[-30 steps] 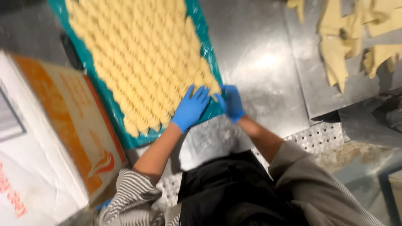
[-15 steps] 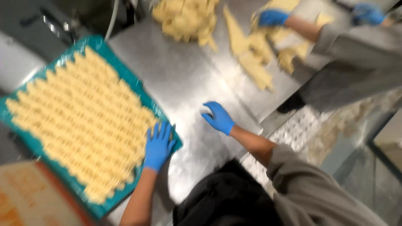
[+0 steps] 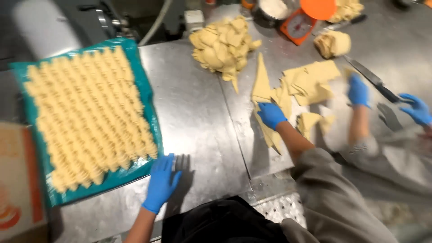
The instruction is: Rolling pieces of dough into croissant shapes and placing them on a tray.
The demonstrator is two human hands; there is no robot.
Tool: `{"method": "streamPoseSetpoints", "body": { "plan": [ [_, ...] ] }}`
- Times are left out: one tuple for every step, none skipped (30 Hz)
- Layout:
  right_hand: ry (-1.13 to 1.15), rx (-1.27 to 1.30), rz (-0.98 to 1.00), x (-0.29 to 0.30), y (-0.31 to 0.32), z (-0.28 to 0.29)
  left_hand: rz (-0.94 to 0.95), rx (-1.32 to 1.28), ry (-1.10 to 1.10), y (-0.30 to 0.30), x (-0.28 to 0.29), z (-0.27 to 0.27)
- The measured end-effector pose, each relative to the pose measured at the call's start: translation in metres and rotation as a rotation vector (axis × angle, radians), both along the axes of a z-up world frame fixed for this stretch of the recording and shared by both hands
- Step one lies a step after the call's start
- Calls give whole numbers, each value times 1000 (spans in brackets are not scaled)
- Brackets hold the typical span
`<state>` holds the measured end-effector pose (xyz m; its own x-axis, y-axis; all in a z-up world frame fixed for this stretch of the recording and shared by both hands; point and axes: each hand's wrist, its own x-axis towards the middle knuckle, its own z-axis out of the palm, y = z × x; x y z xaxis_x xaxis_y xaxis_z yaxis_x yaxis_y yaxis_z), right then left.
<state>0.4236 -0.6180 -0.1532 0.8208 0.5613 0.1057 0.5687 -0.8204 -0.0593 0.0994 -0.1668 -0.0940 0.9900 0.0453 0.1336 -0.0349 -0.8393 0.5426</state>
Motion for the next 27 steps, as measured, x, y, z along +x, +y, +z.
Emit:
{"method": "streamPoseSetpoints", "body": {
  "plan": [
    [118, -33, -53, -3, -1, 1, -7, -6, -17, -7, -6, 5],
    [220, -64, -107, 3, -3, 4, -17, -8, -50, -13, -3, 9],
    [200, -43, -76, 7, 3, 2, 11, 16, -69, -15, -4, 18],
    [151, -30, -57, 6, -1, 2, 33, -19, -82, -21, -6, 24],
    [101, -16, -39, 5, -5, 0, 54, -54, -96, -27, -7, 29],
    [94, -13, -34, 1, 0, 14, 59, -50, -102, -31, -9, 33],
    [80, -6, -43, -3, 4, 26, 100, -89, -85, -36, -10, 36],
    [67, -2, -59, -9, 6, 40, 135, -130, -66, -40, -11, 38],
    [61, -1, -59, -3, 2, 37, 134, -130, -71, -46, -11, 40],
    [106, -46, -118, 4, -2, 35, 147, -188, -65, -52, -7, 41],
    [151, -90, -179, 12, -7, 33, 160, -247, -59, -57, -4, 41],
    [150, -92, -183, 18, -15, 24, 157, -249, -60, -65, 0, 43],
    [184, 41, -112, 25, -22, 15, 133, -324, -39, -73, 3, 45],
    [224, 175, -43, 26, -30, 3, 110, -399, -9, -81, 3, 47],
    [230, 173, -48, 20, -31, 8, 107, -400, -1, -89, 7, 50],
    [303, 177, -83, 13, -31, 12, 68, -464, 39, -97, 10, 53],
    [376, 180, -119, 6, -31, 17, 30, -527, 79, -104, 13, 56],
    [375, 176, -121, -7, -32, 29, 29, -531, 79, -117, 10, 46],
    [345, 248, -115, -19, -33, 41, -12, -634, 168, -130, 7, 37],
    [297, 330, -94, -17, -25, 57, -49, -727, 235, -138, 14, 28],
    [280, 334, -80, -27, -17, 85, -46, -722, 213, -152, 31, 20],
    [356, 377, -113, -51, -10, 107, -91, -880, 409, -164, 36, 11],
    [434, 418, -146, -74, -4, 128, -137, -1036, 608, -176, 42, 1],
    [453, 421, -144, -97, 7, 144, -123, -1035, 622, -185, 46, -1],
    [427, 356, -133, -118, 18, 161, -118, -1419, 856, -194, 49, -5],
    [387, 292, -122, -132, 27, 180, -117, -1804, 1078, -204, 62, -8],
    [393, 295, -122, -144, 35, 183, -110, -1802, 1080, -199, 72, 8]
  ]
}}
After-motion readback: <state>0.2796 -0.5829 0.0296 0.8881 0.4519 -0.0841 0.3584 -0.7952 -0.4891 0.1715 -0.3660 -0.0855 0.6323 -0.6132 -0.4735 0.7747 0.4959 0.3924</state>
